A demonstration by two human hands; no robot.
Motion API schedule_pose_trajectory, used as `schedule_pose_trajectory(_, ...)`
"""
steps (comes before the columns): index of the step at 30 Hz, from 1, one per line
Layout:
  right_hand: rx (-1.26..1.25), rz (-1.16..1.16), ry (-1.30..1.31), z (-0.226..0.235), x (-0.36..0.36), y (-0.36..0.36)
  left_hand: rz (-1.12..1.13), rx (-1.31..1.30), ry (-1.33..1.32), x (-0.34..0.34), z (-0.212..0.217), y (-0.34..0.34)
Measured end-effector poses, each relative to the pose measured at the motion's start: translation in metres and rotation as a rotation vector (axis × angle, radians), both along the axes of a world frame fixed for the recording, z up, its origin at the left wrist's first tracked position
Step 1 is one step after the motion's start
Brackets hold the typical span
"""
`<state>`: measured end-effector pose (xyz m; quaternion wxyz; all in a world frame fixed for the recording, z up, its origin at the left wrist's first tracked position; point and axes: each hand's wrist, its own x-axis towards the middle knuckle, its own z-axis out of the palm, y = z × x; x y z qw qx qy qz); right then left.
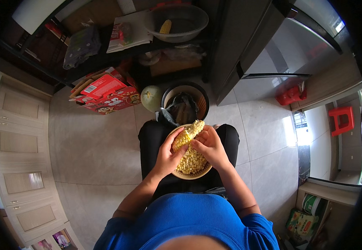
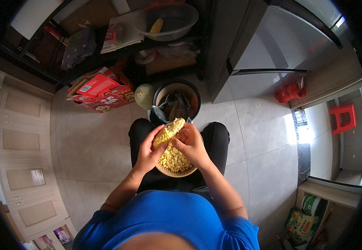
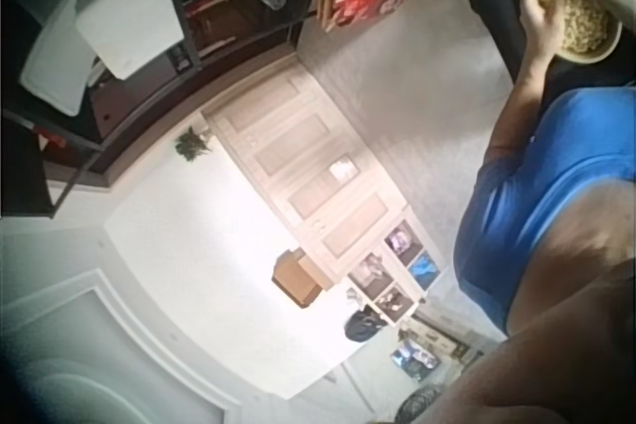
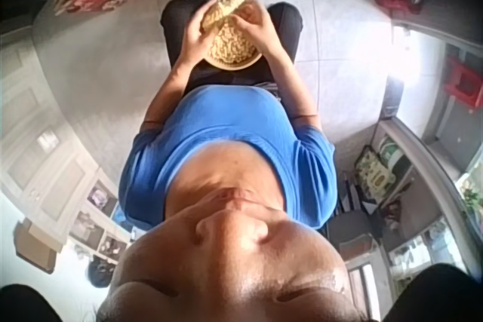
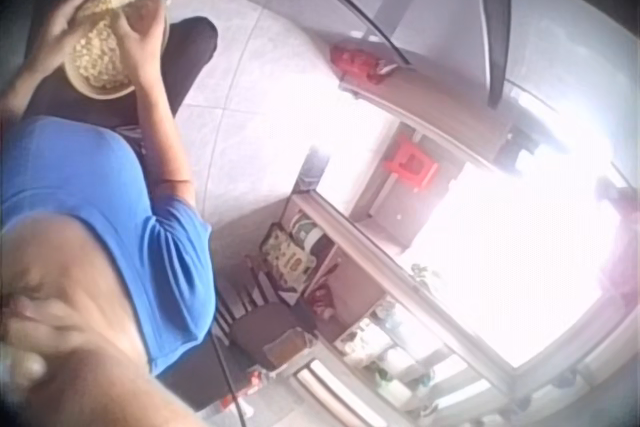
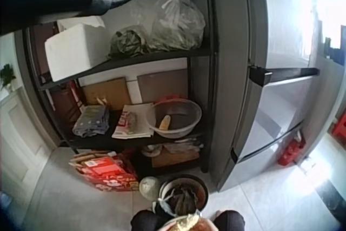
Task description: The person sits on the floor and removes corn kernels from a cob by hand, placing them into a bowl. The person holds the corn cob in one hand and uses the other hand to strip the kernels off, repeating the process until the cob is mostly bare.
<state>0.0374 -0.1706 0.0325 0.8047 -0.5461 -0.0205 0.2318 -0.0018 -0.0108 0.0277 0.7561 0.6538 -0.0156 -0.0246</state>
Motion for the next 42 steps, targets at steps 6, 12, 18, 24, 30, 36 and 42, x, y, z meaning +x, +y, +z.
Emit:
schedule_pose_trajectory(6, 0.045, 0.015, 0.006, 0.006, 0.0, 0.002, -0.019, -0.026, 0.006, -0.003, 0.006, -0.001)
schedule_pose_trajectory(12, -0.014, 0.046, -0.001, 0.009, 0.003, 0.002, -0.049, -0.017, 0.023, 0.0, 0.009, 0.002)
schedule_pose_trajectory(18, -0.044, 0.048, 0.006, 0.011, 0.003, -0.001, -0.024, -0.211, 0.157, 0.002, 0.012, 0.005)
schedule_pose_trajectory(24, -0.048, 0.024, 0.009, 0.01, 0.004, -0.001, -0.012, -0.343, 0.164, 0.001, 0.007, 0.005)
schedule_pose_trajectory(30, -0.037, 0.015, -0.044, 0.005, -0.002, 0.002, 0.053, -0.045, 0.03, 0.0, 0.009, 0.001)
schedule_pose_trajectory(36, -0.285, -0.129, -0.28, 0.014, -0.005, 0.008, 0.025, 0.037, -0.004, -0.001, 0.01, 0.0)
schedule_pose_trajectory(42, -0.604, -0.139, -0.605, 0.023, -0.006, 0.006, -0.01, -0.068, 0.104, -0.002, 0.013, -0.001)
